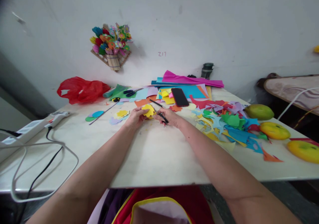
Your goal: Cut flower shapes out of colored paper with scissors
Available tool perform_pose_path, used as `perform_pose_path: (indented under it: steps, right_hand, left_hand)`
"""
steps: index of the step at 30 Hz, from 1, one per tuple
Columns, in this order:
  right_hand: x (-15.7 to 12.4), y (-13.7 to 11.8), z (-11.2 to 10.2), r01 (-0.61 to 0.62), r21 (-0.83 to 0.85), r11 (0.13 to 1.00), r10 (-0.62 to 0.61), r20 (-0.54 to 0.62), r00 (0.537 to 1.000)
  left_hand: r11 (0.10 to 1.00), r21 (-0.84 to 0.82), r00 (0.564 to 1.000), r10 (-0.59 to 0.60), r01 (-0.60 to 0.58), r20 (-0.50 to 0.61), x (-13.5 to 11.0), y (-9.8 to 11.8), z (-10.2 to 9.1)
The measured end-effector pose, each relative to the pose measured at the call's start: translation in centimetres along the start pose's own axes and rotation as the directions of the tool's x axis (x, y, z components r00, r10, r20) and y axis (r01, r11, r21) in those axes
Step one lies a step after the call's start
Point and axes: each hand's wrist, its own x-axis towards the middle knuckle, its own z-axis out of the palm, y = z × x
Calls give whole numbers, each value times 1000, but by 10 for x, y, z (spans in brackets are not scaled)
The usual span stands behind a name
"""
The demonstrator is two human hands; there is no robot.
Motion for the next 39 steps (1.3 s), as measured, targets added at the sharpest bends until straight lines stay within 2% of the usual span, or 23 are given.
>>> perform_pose_path:
  steps: [9,15,20,31,39]
  right_hand:
    - [0,0,-1,4,19,1000,-3,-26,1000]
    - [1,1,-1,-9,14,1000,9,13,1000]
    - [-3,-3,0,-17,9,1000,17,12,1000]
    - [3,6,-2,-1,19,1000,0,7,1000]
    - [0,1,-1,-15,23,1000,15,4,1000]
  left_hand:
    - [997,53,999,-49,49,7,-1,1,2]
    - [998,56,999,-29,27,33,-2,2,3]
    - [998,67,1000,9,-9,2,-2,1,4]
    - [995,95,1000,-17,17,4,1,-2,0]
    - [995,97,1000,-20,20,-2,0,-1,0]
